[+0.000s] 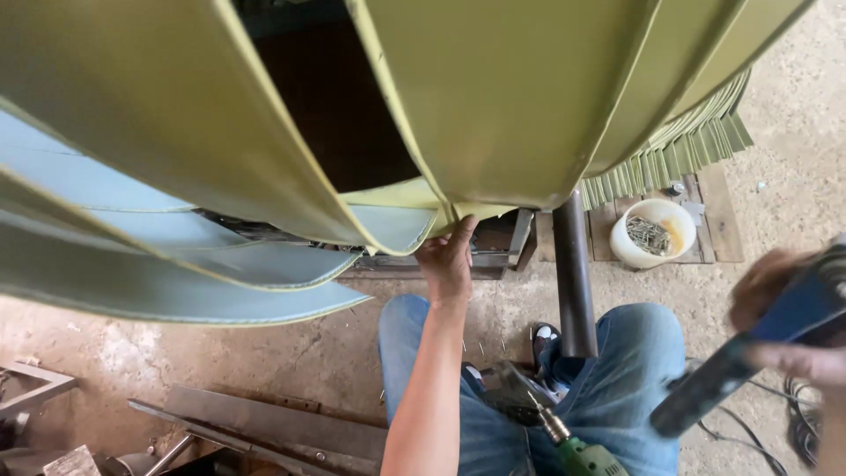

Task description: The person sits on a stool under a large curved metal assembly and fastens overlapping sheet metal edges together. They align the sheets by hand, drill holes with a green electric drill, then use a blue hand riveter to set rivets, repeating the drill-and-rivet cycle along the seam.

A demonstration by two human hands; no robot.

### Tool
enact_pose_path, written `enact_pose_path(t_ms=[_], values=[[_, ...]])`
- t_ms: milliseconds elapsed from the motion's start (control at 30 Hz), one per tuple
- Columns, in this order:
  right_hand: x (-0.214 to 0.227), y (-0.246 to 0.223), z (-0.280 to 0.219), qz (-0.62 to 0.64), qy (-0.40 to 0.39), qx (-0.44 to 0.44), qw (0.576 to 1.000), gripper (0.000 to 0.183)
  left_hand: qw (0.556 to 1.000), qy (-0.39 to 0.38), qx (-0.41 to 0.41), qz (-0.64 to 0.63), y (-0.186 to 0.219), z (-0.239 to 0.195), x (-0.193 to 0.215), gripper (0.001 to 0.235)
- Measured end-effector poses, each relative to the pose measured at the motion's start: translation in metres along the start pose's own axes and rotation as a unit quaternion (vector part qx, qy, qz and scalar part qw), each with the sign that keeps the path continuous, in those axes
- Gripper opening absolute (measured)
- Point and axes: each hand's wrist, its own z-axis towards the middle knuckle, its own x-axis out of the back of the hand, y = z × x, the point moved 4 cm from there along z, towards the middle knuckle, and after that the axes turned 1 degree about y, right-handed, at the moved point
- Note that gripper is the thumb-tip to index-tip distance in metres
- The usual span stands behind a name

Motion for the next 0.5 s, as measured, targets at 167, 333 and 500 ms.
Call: enact_pose_path(t_ms=[167,333,500], values=[[-0.147,-0.125,0.008,0.197,0.055,-0.069,0.976,0.070,1.000,-0.007,0.013,0.009,-0.012,-0.002,0.006,0.026],[-0.236,-0.116,0.026,0.103,0.029,-0.214,0.971,0.028,1.000,-0.012,0.017,0.019,-0.004,0.000,0.005,0.021],[-0.274,-0.142,0.068,-0.047,0.106,-0.075,0.990,0.024,0.999,-0.002,0.035,-0.011,0.011,-0.002,-0.004,0.030]])
